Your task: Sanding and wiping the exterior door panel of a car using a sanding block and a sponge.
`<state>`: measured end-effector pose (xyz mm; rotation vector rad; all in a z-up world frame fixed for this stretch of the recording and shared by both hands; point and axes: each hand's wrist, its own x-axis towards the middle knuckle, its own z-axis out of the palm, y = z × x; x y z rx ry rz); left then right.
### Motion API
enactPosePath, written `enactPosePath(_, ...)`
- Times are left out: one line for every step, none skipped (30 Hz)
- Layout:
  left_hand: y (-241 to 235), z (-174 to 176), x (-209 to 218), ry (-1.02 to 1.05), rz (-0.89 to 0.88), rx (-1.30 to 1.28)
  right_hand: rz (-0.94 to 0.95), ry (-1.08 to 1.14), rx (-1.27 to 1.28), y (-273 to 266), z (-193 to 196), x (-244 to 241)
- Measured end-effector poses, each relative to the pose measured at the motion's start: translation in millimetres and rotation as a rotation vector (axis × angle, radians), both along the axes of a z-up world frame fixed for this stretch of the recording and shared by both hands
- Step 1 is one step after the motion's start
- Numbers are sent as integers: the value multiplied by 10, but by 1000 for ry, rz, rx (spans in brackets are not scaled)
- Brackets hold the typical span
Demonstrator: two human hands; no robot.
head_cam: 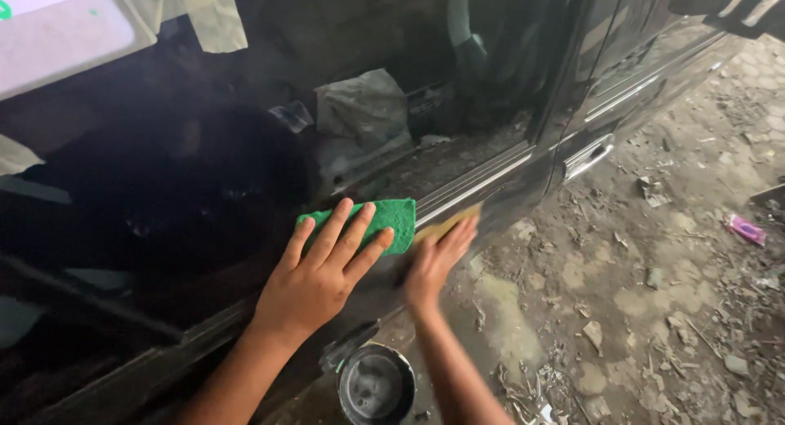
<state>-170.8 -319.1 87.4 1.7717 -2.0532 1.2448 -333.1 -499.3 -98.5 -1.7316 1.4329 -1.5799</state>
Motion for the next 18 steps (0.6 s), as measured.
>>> enactPosePath(-8,-11,7,-8,7,-2,29,40,-75,130,11,41)
enactPosePath(4,-21,24,-20,14,1,58,78,-144,291,9,97)
enactPosePath(-8,-32,14,-21,9,4,52,78,-140,-261,-200,-98)
enactPosePath(-8,-31,14,-2,-7,5,28,57,-132,-768,-361,-317)
enactPosePath(2,-27,17,16,-23,6,4,37,-125,-1242,-485,-538)
enactPosePath(-7,0,30,15,-10,5,17,35,-126,-1835,-928,-1005)
enactPosePath(-13,25,43,-6,-14,-39,-249,435,-157,-2486,-1146,-1284)
enactPosePath(-9,32,34,-24,-22,-78,-518,839,-183,-3177,-1137,-1382)
enactPosePath(20,12,29,-21,-14,-73,-508,842,-183,-2895,-1094,-1253)
enactPosePath(10,8,29,-14,-17,-71,-377,659,-289,-2670,-1002,-1123)
enactPosePath(-7,6,26,-8,-20,-70,-245,475,-389,-2450,-911,-1000)
enactPosePath(-9,2,32,-6,-13,-71,-238,475,-391,-1662,-661,-565)
enactPosePath(-14,-4,35,-15,-15,-68,-78,261,-274,-828,-241,-180)
enactPosePath(-10,-11,30,-23,-16,-64,84,50,-151,82,332,64)
enactPosePath(-5,-20,11,-21,-8,-63,91,52,-150,124,207,45)
enactPosePath(-7,-15,16,-11,-16,-58,69,80,-180,163,86,57)
enactPosePath(-8,-6,20,0,-23,-54,47,108,-209,204,-31,69)
enactPosePath(-9,1,24,-7,-21,-50,49,102,-207,-276,-74,-100)
